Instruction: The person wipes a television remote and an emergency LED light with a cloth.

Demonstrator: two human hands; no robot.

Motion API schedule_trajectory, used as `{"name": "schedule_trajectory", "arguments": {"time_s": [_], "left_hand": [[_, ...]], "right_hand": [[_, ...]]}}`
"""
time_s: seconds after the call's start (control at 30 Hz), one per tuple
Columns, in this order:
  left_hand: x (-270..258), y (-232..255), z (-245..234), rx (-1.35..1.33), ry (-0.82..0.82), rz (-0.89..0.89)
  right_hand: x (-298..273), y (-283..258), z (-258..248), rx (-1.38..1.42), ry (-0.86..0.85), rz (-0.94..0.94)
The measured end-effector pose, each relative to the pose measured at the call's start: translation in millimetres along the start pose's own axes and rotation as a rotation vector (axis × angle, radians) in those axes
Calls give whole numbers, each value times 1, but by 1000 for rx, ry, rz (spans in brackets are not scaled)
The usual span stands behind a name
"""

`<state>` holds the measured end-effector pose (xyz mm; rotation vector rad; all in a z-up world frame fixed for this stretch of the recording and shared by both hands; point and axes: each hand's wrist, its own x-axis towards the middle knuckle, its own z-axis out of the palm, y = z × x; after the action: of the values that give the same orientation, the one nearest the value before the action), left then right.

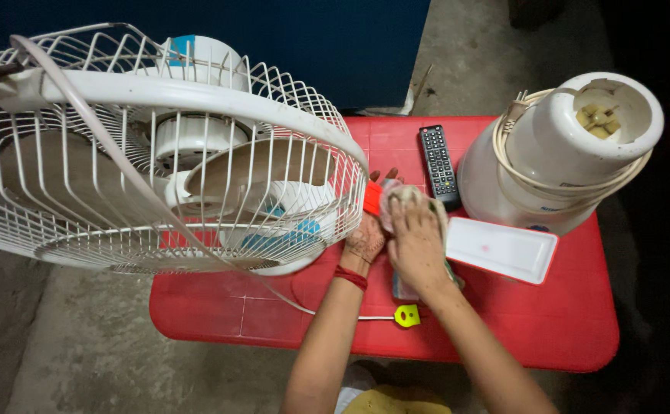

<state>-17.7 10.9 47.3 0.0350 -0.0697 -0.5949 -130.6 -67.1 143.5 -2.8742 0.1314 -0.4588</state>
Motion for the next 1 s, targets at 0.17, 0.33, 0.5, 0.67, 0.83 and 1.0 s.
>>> {"name": "schedule_trajectory", "arguments": {"time_s": [0.17,0.33,0.5,0.67,0.83,1.0], "left_hand": [[-2,-1,13,253,29,14],[-2,-11,27,444,-30,84],[9,-27,29,596,-47,162],[1,-14,52,933,-82,258],[-9,-1,55,1123,-23,208],[-35,-27,22,1554,83,241]], "right_hand": [[23,-7,-3,36,39,-168],[-2,4,-6,-20,22,-63],[-43,16,-24,39,-107,93],[-80,23,-18,-319,-48,11],[-77,20,-27,-184,-104,-11],[-47,18,-34,-81,-125,29]]}}
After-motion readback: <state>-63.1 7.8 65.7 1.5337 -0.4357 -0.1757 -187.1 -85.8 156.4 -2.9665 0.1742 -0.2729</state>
